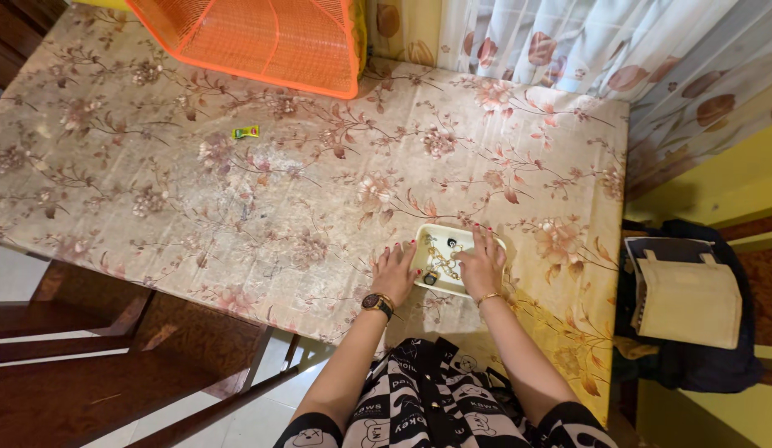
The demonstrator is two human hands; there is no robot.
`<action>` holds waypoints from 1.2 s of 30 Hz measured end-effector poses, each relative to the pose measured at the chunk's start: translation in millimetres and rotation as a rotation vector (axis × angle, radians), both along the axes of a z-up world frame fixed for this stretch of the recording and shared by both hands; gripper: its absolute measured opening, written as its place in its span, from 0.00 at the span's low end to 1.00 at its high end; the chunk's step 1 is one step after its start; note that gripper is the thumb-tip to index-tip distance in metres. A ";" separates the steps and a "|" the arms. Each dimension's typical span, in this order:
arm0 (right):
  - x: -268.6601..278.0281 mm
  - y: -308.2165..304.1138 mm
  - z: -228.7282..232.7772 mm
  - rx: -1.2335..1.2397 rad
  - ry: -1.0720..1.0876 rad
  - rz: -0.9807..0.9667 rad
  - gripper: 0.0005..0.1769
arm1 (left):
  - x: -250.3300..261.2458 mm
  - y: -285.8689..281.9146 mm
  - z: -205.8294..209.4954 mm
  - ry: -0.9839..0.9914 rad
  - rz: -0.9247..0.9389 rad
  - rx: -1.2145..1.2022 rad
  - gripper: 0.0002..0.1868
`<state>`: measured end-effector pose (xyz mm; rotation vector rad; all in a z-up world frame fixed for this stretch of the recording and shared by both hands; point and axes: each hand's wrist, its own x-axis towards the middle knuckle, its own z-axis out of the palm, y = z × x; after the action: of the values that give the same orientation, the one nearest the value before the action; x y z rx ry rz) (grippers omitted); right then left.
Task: The person picks a black wristwatch from a small white tray and fastens it on the left wrist. They then pick a gold bracelet and fasten it on the right wrist, followed by a second gold bracelet on the left wrist. Finally, they pick a gold ring and place it on the left ring finger. All items remain in the tray when not worn.
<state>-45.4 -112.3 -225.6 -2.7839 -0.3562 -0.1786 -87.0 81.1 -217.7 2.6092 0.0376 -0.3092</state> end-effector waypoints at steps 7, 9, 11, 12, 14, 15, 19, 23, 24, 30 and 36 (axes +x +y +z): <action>5.8 -2.9 -9.9 -0.006 -0.004 0.017 0.02 | 6.7 1.0 7.5 0.048 -0.019 0.015 0.32; 6.1 -5.2 -13.0 0.022 -0.048 0.037 0.02 | 5.4 1.8 8.3 0.076 0.015 -0.013 0.32; 1.7 -7.4 -18.4 0.016 -0.047 0.039 0.01 | 3.4 3.3 5.6 0.069 0.010 -0.065 0.29; 5.3 -7.7 -19.1 0.014 -0.059 0.040 0.01 | 6.4 4.4 4.9 0.054 0.008 -0.090 0.28; 6.1 -7.2 -18.9 0.001 -0.013 0.024 0.01 | 5.5 6.6 3.3 -0.007 0.015 -0.076 0.26; 6.3 -6.7 -17.7 -0.004 0.009 0.015 0.02 | 5.4 7.8 2.3 -0.038 0.019 -0.069 0.26; 4.1 -5.0 -5.3 0.092 -0.047 0.039 0.02 | 7.9 8.0 -2.3 -0.161 0.040 -0.131 0.26; -3.2 -1.5 21.0 0.360 -0.077 0.119 0.03 | 13.1 0.7 -2.0 -0.191 0.149 -0.334 0.18; -4.9 -0.7 29.4 0.458 -0.064 0.155 0.03 | 15.5 -3.1 -0.9 -0.159 0.188 -0.409 0.15; -14.4 6.4 86.9 0.595 -0.115 0.279 0.06 | 26.4 -29.5 20.5 0.112 0.307 -1.391 0.09; -18.9 11.9 118.2 1.037 0.069 0.175 0.15 | 27.3 -34.6 44.0 0.119 0.278 -1.465 0.08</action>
<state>-64.3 -100.4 -107.4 -1.7253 -0.3500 -0.1599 -59.6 46.4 -173.7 1.1139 0.1470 -0.2377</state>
